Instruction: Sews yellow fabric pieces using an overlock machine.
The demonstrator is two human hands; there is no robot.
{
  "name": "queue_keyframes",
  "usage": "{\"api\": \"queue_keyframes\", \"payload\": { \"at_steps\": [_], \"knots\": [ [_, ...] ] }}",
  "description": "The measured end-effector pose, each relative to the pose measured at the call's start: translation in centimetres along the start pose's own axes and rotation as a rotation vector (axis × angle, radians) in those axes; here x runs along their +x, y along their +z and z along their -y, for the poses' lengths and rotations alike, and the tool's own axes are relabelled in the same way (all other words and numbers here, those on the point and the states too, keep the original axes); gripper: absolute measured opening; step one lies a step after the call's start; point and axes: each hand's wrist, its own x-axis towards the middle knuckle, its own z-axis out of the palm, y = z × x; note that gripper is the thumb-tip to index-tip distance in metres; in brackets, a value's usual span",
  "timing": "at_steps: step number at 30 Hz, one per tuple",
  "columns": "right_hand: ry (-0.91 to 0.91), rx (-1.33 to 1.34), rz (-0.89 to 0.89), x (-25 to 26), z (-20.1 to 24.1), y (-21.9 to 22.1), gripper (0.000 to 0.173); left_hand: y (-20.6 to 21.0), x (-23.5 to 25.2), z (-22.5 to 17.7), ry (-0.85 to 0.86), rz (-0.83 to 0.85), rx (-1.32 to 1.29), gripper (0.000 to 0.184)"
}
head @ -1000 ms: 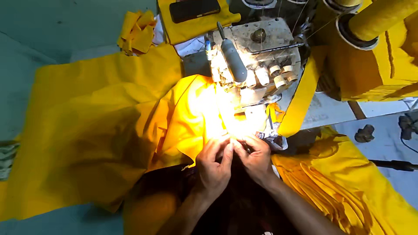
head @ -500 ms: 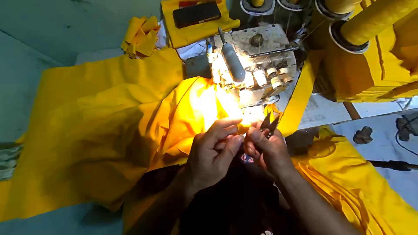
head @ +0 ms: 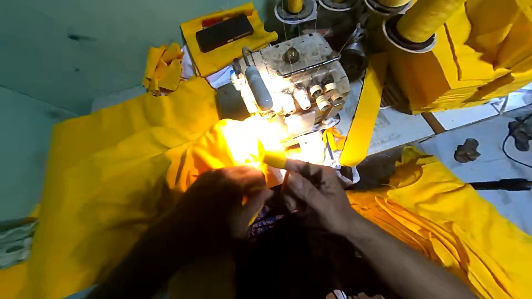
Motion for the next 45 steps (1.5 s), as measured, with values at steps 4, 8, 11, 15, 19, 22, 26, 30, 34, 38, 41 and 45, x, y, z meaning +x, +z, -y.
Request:
{"api": "queue_keyframes", "payload": {
  "at_steps": [4,8,11,15,19,22,26,30,34,38,41,45],
  "knots": [
    [0.040,-0.018,0.219,0.8,-0.7,-0.8,0.043,-3.2,1.0,-4.5,-0.126,-0.008,0.033,0.031],
    [0.040,-0.373,0.171,-1.4,-0.5,-1.4,0.041,-2.8,0.7,-1.4,-0.104,0.005,0.137,0.035],
    [-0.012,-0.506,0.108,-2.8,1.0,-1.1,0.044,-1.7,1.6,-2.6,0.064,-0.040,-0.029,0.027],
    [-0.044,-0.446,0.094,-2.5,1.8,-1.2,0.039,-0.6,3.0,-3.1,0.094,-0.027,-0.009,0.031],
    [-0.004,-0.400,-0.074,-1.4,-2.4,-2.8,0.043,-2.1,1.4,-0.5,-0.052,-0.045,-0.133,0.029],
    [0.291,-0.800,0.184,-0.4,-5.9,-4.0,0.047,-5.3,-0.3,1.6,-0.138,-0.088,-0.078,0.029],
    [0.383,-1.031,0.854,6.3,-4.8,1.3,0.035,-8.1,-0.2,3.3,-0.150,0.044,0.396,0.039],
    [-0.232,-1.021,0.406,11.8,-6.8,8.0,0.028,-9.5,1.1,3.3,-0.265,0.107,0.641,0.048],
    [-0.127,-0.958,0.474,9.4,-7.2,6.6,0.030,-9.5,0.1,3.0,-0.208,0.092,0.580,0.043],
    [0.076,-0.808,0.277,4.6,-9.6,0.0,0.024,-8.2,-2.2,2.5,-0.229,0.023,0.362,0.040],
    [-0.083,-0.717,-0.149,3.7,-8.3,-2.7,0.016,-7.2,-2.8,1.2,-0.220,-0.010,0.232,0.038],
    [-0.229,-0.577,0.038,6.2,-2.5,-2.2,0.032,-6.5,-1.2,-0.2,-0.066,-0.001,0.189,0.038]
  ]
}}
